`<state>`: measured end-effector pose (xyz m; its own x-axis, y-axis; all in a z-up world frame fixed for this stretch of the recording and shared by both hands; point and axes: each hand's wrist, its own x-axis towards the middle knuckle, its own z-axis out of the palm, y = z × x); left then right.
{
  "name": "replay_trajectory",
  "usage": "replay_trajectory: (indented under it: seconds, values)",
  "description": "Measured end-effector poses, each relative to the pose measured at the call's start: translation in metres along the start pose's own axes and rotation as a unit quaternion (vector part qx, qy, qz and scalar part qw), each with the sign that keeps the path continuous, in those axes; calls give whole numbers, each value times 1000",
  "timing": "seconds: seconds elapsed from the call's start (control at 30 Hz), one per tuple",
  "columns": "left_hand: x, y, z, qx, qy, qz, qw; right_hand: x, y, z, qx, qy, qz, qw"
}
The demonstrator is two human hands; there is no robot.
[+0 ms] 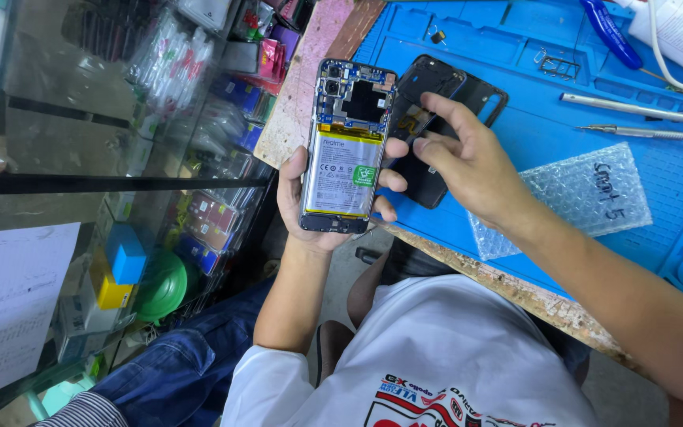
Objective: The person removes the back panel and internal battery from a mobile phone using a thin prying tool and their hands, then cleans the adhesive residue from the inner chassis with a cloth.
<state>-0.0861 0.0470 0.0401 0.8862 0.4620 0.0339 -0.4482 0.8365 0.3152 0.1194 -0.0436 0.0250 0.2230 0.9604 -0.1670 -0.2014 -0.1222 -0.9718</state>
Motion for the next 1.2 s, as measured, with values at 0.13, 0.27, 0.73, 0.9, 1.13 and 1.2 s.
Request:
replay_trajectory:
  seconds: [0.13,0.27,0.73,0.9,1.13,1.2]
  values:
    - [4,-3,-2,0,-8,-8,1000,-23,-18,-17,22,-35,50,998]
    - [5,-3,4,35,-8,-23,999,-67,-46,-64,-151,-59,86,983]
    - [53,-102,49,817,-132,-14,561,-192,-8,-96,-555,124,-133,812]
    - [58,-131,44,846,-182,33,500,-208,-10,-116,-474,248,-85,840]
    - [49,-127,34,736,-135,49,661,-197,-18,-128,-382,271,-69,881]
    - [49,-122,33,520,-87,-15,850,-189,-23,-123,-362,253,-128,888]
